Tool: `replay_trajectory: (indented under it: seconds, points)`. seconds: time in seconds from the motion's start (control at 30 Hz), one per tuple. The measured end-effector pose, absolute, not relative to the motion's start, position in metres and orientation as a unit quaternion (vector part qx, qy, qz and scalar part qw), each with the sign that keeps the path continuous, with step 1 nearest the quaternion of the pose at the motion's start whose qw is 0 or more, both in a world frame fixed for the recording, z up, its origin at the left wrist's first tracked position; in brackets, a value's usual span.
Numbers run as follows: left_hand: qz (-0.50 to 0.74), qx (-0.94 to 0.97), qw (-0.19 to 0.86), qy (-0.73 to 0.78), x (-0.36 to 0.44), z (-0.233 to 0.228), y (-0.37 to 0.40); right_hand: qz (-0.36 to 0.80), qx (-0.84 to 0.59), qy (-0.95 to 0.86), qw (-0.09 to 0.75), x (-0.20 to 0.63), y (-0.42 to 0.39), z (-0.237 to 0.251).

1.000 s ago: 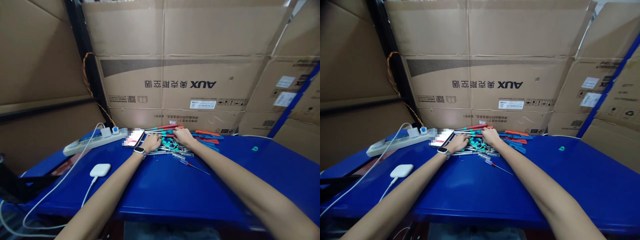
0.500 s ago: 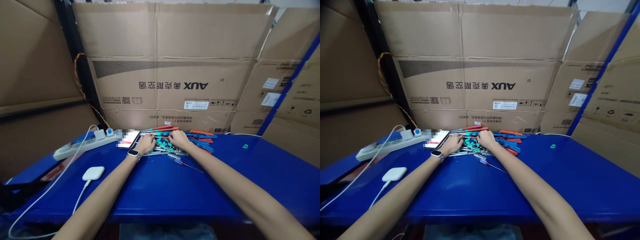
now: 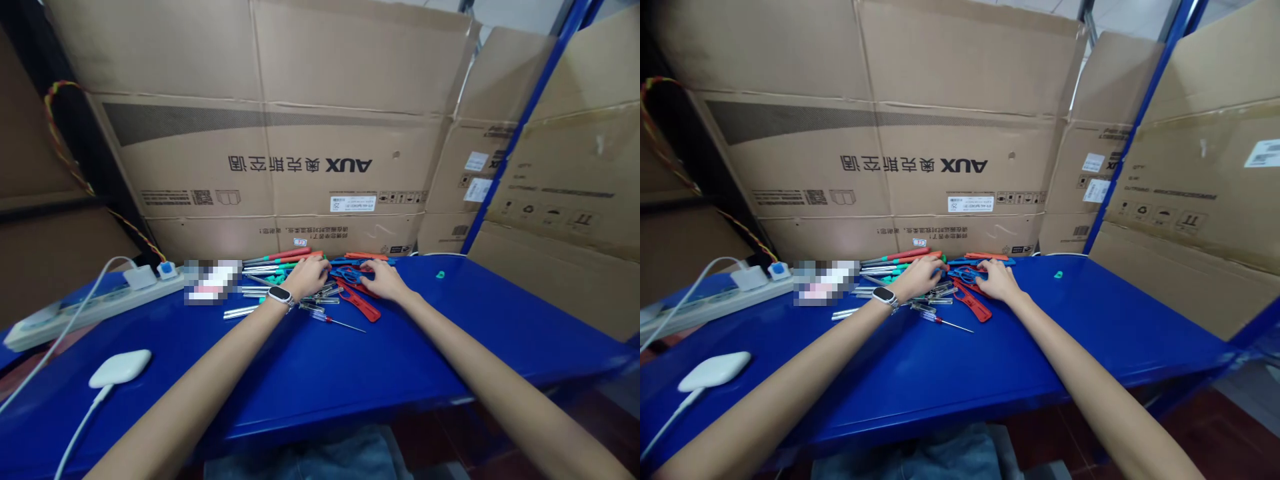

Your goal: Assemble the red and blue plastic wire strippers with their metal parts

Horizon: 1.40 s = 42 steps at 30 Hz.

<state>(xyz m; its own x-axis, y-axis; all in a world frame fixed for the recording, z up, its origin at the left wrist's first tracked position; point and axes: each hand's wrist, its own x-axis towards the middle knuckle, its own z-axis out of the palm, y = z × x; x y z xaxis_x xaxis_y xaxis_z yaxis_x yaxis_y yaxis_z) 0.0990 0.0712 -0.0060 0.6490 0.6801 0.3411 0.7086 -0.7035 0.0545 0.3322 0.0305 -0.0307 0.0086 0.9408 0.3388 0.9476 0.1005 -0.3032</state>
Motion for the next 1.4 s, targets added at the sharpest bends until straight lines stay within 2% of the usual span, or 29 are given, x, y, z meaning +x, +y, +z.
replay_trajectory:
  seconds: [0.2,0.47,0.63,0.83,1.0,1.23,1.4]
  points:
    - [-0.144,-0.912,0.028,-0.382,0.129,-0.011,0.082,0.001,-0.667,-0.709,0.228,0.329,0.029,-0.042]
    - [-0.127,-0.918,0.007,-0.375,0.133,-0.012,0.084,0.063,-0.597,-0.734,0.316,0.326,0.032,-0.049]
    - [-0.15,-0.924,0.033,-0.35,0.123,-0.012,0.083,0.03,-0.56,-0.755,0.34,0.32,0.024,-0.045]
    - [-0.203,-0.923,0.077,-0.317,0.117,-0.006,0.082,-0.028,-0.638,-0.711,0.295,0.319,0.018,-0.04]
    - [-0.19,-0.926,0.094,-0.313,0.12,-0.004,0.078,0.028,-0.671,-0.695,0.256,0.329,0.021,-0.043]
    - [-0.229,-0.925,0.107,-0.283,0.093,-0.008,0.069,0.004,-0.575,-0.743,0.342,0.326,0.016,-0.038]
    - [-0.278,-0.922,0.144,-0.229,0.054,-0.006,0.049,-0.026,-0.519,-0.78,0.35,0.316,0.0,-0.028]
